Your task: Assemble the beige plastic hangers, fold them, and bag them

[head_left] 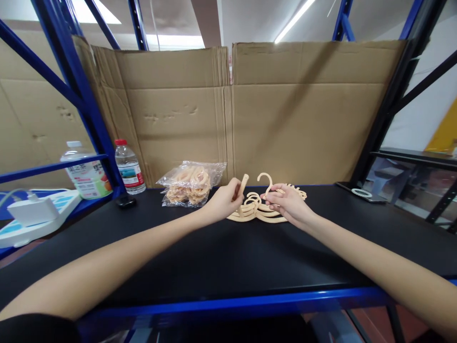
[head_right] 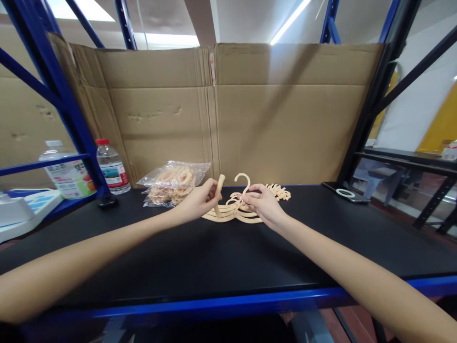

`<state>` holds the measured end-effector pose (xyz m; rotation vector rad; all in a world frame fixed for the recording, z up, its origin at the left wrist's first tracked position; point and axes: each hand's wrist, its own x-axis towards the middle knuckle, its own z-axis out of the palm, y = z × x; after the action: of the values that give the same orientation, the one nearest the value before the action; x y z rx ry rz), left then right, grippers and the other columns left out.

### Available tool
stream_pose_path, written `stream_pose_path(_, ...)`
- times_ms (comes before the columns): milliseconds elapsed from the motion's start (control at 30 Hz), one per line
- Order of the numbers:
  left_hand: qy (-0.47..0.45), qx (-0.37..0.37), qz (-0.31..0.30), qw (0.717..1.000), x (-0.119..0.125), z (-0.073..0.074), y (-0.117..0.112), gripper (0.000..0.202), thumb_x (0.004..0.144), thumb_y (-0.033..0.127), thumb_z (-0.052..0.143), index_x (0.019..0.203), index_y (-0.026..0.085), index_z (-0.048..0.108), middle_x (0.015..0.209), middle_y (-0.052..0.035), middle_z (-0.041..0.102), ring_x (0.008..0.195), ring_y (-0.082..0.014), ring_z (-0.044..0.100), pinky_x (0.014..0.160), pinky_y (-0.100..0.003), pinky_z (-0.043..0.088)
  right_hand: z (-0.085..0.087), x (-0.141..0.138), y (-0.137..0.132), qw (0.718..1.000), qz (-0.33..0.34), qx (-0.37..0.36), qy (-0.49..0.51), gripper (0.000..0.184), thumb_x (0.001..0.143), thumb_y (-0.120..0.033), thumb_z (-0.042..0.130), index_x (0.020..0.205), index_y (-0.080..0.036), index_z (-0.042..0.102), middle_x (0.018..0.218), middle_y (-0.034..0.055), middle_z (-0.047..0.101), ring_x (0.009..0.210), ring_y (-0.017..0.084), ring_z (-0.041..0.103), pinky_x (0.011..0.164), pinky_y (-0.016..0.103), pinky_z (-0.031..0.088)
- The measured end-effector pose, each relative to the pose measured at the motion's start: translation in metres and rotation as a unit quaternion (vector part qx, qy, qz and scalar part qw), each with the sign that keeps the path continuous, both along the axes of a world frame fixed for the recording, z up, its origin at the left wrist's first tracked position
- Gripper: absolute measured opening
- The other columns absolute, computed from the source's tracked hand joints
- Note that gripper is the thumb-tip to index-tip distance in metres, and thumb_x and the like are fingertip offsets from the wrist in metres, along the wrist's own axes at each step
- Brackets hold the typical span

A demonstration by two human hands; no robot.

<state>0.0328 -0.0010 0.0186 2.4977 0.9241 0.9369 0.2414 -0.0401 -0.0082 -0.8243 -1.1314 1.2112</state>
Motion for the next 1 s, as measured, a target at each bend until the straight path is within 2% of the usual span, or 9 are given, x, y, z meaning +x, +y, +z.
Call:
stream_pose_path(100, -0.126, -0.173, -0.110, 0.971, -0.013, -0.011, -0.020, 0.016, 0.084, 0.026, 0.054, 0.090, 0.018, 0.042, 0.087, -0.0041, 0.061, 0.084, -0.0184, 0.063, 0.072, -0.031, 0.052, -0.003, -0.005, -0.005, 1.000, 0.023, -0.005, -0.001, 0.042, 0.058, -0.025, 0.083, 0.090, -0.020, 0.057, 0.082, 0.0025, 0.068, 0.069, 0.012, 0.062, 0.070, 0.028, 0.052)
stream_pose_path(200, -0.235, -0.252, -0.124, 0.930, -0.021, -0.032, -0.032, 0.027, 0.082, 0.032, 0.060, 0.093, 0.019, 0.040, 0.090, -0.0052, 0.063, 0.088, -0.0194, 0.063, 0.074, -0.033, 0.053, -0.006, -0.010, -0.009, 0.999, 0.036, -0.017, -0.032, 0.029, 0.059, -0.026, 0.081, 0.081, -0.016, 0.065, 0.080, 0.0030, 0.066, 0.071, 0.013, 0.063, 0.069, 0.027, 0.052)
stream_pose_path(300, -0.284, -0.250, -0.110, 0.919, -0.024, -0.049, -0.037, 0.031, 0.081, 0.033, 0.064, 0.095, 0.018, 0.040, 0.092, -0.0059, 0.063, 0.092, -0.0196, 0.063, 0.078, -0.034, 0.053, -0.008, -0.012, -0.012, 0.996, 0.062, -0.025, -0.056, 0.024, 0.061, -0.027, 0.081, 0.077, -0.016, 0.067, 0.075, 0.0017, 0.065, 0.069, 0.011, 0.061, 0.066, 0.025, 0.051)
stream_pose_path(367, -0.284, -0.238, -0.109, 0.922, -0.024, -0.053, -0.039, 0.028, 0.082, 0.031, 0.063, 0.094, 0.018, 0.041, 0.093, -0.0060, 0.064, 0.092, -0.0193, 0.063, 0.080, -0.034, 0.052, -0.009, -0.012, -0.014, 0.994, 0.085, -0.026, -0.067, 0.025, 0.061, -0.027, 0.081, 0.079, -0.016, 0.067, 0.076, 0.0015, 0.065, 0.068, 0.010, 0.060, 0.065, 0.024, 0.050)
stream_pose_path(500, -0.273, -0.195, -0.104, 0.936, -0.025, -0.052, -0.039, 0.020, 0.085, 0.027, 0.060, 0.089, 0.018, 0.043, 0.097, -0.0056, 0.064, 0.096, -0.0191, 0.061, 0.083, -0.033, 0.050, -0.009, -0.012, -0.015, 0.990, 0.105, -0.027, -0.085, 0.024, 0.064, -0.029, 0.080, 0.078, -0.015, 0.067, 0.083, 0.0026, 0.066, 0.076, 0.011, 0.061, 0.075, 0.026, 0.050)
stream_pose_path(667, -0.247, -0.181, -0.109, 0.946, -0.026, -0.051, -0.042, 0.016, 0.087, 0.025, 0.057, 0.087, 0.018, 0.043, 0.098, -0.0057, 0.062, 0.092, -0.0180, 0.061, 0.079, -0.032, 0.050, -0.006, -0.009, -0.019, 0.980, 0.157, -0.067, -0.099, 0.025, 0.066, -0.029, 0.079, 0.082, -0.014, 0.067, 0.104, 0.0079, 0.064, 0.098, 0.018, 0.061, 0.088, 0.031, 0.050)
stream_pose_path(767, -0.244, -0.171, -0.112, 0.948, -0.026, -0.050, -0.044, 0.015, 0.087, 0.024, 0.057, 0.087, 0.018, 0.043, 0.099, -0.0063, 0.061, 0.096, -0.0188, 0.060, 0.082, -0.033, 0.049, -0.004, -0.007, -0.020, 0.971, 0.197, -0.101, -0.094, 0.026, 0.070, -0.031, 0.076, 0.085, -0.013, 0.064, 0.099, 0.0096, 0.066, 0.092, 0.021, 0.066, 0.086, 0.035, 0.052)
stream_pose_path(867, -0.238, -0.161, -0.116, 0.951, -0.026, -0.049, -0.046, 0.015, 0.087, 0.023, 0.057, 0.087, 0.018, 0.043, 0.099, -0.0072, 0.062, 0.099, -0.0199, 0.060, 0.084, -0.033, 0.049, -0.004, -0.007, -0.019, 0.970, 0.200, -0.111, -0.088, 0.027, 0.071, -0.029, 0.076, 0.086, -0.013, 0.062, 0.093, 0.0092, 0.068, 0.083, 0.021, 0.069, 0.079, 0.033, 0.055)
stream_pose_path(1000, -0.233, -0.148, -0.114, 0.954, -0.026, -0.047, -0.050, 0.014, 0.086, 0.022, 0.057, 0.086, 0.018, 0.044, 0.098, -0.0072, 0.062, 0.098, -0.0198, 0.061, 0.085, -0.034, 0.049, -0.004, -0.008, -0.019, 0.967, 0.200, -0.122, -0.098, 0.028, 0.069, -0.026, 0.077, 0.088, -0.012, 0.061, 0.093, 0.0100, 0.069, 0.081, 0.021, 0.070, 0.075, 0.029, 0.056)
